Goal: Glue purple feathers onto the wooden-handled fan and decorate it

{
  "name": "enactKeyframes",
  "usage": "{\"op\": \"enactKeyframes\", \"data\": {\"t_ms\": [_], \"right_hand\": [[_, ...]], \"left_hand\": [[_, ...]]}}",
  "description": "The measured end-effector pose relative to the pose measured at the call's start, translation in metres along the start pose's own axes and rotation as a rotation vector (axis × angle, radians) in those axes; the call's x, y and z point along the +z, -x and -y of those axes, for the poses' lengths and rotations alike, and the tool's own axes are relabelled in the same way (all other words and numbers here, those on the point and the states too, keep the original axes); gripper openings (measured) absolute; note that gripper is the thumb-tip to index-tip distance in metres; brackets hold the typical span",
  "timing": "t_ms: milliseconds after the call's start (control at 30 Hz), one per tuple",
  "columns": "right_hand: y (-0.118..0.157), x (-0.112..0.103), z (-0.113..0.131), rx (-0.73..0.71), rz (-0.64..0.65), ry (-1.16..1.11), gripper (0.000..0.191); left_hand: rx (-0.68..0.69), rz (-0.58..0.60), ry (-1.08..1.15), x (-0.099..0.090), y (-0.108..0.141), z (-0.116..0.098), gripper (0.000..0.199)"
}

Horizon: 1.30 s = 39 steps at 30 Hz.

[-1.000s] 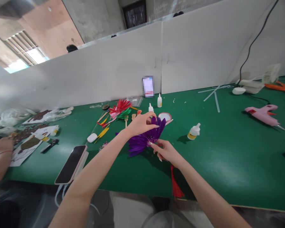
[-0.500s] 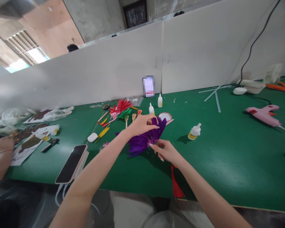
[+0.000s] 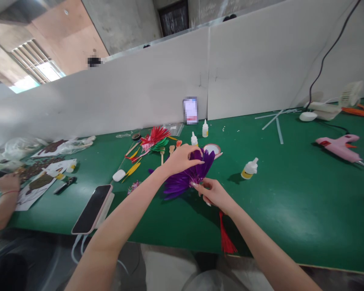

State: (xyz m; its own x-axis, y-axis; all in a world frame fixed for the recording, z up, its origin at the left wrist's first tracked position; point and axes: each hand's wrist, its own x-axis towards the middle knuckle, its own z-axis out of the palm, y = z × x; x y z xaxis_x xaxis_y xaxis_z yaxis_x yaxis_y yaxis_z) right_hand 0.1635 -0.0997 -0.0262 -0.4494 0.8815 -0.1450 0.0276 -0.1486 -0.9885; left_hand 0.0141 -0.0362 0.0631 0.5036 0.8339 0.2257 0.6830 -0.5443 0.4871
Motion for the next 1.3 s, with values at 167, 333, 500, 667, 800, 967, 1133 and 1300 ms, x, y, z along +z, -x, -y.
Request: {"op": "enactKeyframes", "data": {"t_ms": [167,333,500,667,800,967,1133,1300], "right_hand": [[-0.001,0.0,-0.003,-0.021,0.008,0.012,0.035],[-0.002,-0.001,-0.005,-0.04,0.022,0.026,0.034],[-0.002,0.0,-0.004,-0.036,0.023,0.038,0.034],[-0.001,0.0,-0.003,-0.03,0.042,0.037,0.035],[-0.002,0.0,-0.004,-0.031,0.04,0.043,0.035],[-0.002,0.0,-0.005,-0.03,0.038,0.063,0.035],[-0.001,0.001,-0.003,-0.015,0.042,0.066,0.035],[-0.001,0.001,-0.003,0.005,0.038,0.063,0.035]], "left_hand": [[0.016,-0.129,-0.15,0.002,0.001,0.001,0.038],[-0.023,-0.143,-0.159,0.005,-0.003,0.009,0.051],[-0.154,0.057,0.144,0.002,-0.009,0.014,0.051],[-0.251,0.172,0.259,-0.006,-0.016,0.01,0.03],[-0.335,0.18,0.292,-0.009,-0.022,0.009,0.028],[-0.299,0.197,0.334,-0.009,-0.027,0.008,0.021],[-0.253,0.223,0.299,-0.012,-0.029,0.002,0.019],[-0.203,0.266,0.314,-0.015,-0.028,0.001,0.022]]}}
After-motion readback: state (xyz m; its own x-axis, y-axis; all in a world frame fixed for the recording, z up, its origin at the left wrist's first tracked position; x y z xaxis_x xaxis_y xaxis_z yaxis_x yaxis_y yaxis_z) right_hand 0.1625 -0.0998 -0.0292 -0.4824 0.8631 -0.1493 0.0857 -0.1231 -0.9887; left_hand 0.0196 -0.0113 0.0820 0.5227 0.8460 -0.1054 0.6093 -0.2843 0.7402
